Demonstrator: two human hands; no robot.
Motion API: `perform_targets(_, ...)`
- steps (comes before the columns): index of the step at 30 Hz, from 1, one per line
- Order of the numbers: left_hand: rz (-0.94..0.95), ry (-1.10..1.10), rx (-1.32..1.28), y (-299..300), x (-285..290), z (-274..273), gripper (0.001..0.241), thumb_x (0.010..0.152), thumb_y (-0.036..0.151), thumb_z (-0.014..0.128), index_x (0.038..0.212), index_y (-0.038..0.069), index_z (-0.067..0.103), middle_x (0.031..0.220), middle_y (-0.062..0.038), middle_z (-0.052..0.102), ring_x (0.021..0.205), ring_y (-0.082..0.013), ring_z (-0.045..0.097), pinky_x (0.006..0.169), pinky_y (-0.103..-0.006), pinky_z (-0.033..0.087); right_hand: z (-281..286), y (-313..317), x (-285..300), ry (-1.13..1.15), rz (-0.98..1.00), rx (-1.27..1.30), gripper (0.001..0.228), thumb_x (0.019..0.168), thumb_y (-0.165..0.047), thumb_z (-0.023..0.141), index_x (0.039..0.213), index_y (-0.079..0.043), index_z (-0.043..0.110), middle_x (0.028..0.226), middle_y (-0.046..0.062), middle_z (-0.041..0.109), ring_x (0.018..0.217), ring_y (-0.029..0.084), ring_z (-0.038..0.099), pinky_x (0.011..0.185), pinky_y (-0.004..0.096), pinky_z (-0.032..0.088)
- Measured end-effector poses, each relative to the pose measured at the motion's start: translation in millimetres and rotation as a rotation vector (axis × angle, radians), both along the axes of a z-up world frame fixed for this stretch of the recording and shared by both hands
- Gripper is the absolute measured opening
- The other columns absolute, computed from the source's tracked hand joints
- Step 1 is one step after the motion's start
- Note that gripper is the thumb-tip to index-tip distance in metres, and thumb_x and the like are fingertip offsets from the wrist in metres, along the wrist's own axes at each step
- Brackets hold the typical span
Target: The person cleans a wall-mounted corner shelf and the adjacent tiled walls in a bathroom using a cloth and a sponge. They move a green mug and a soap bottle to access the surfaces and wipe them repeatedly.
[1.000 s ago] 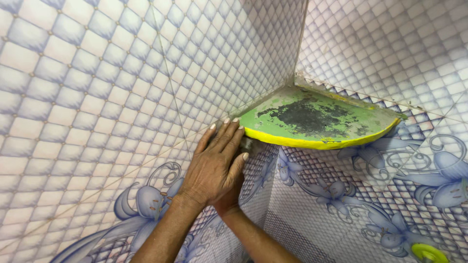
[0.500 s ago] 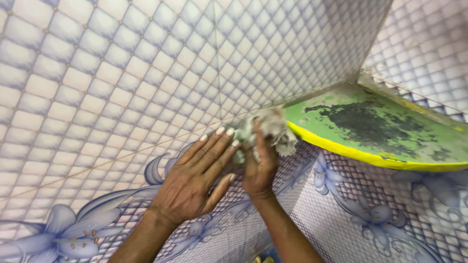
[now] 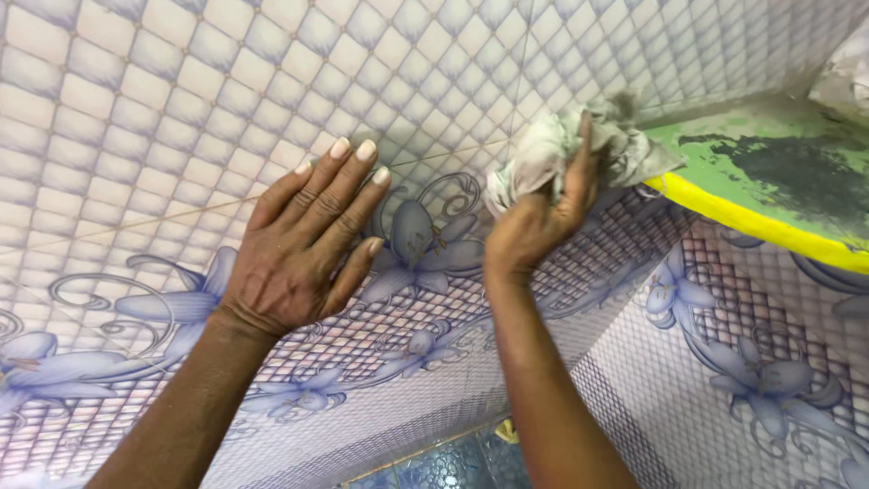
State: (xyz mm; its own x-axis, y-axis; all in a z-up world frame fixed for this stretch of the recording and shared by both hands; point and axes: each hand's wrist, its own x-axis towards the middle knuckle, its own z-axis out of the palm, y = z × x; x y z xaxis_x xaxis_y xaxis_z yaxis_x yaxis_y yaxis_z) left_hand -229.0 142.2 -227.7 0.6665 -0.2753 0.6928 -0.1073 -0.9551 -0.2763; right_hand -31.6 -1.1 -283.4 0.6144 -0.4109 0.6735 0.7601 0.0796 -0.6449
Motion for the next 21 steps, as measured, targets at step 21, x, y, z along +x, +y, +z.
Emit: perform_targets(21, -0.314, 0.032, -0.074, 23, -43, 13, 0.062, 0.099, 0.034, 0.058, 0.151, 0.002, 0.049, 0.16, -0.019, 0.045, 0.152, -0.0321, 0.038, 0.125, -0.046, 0.026, -72, 21, -83, -0.651, -0.084, -0.965, 0.023, 0.101, -0.022, 0.054, 0.117, -0.01, 0.066, 0.133, 0.015, 0.061, 0.134, 0.038, 0.052, 0.115, 0.061, 0.035)
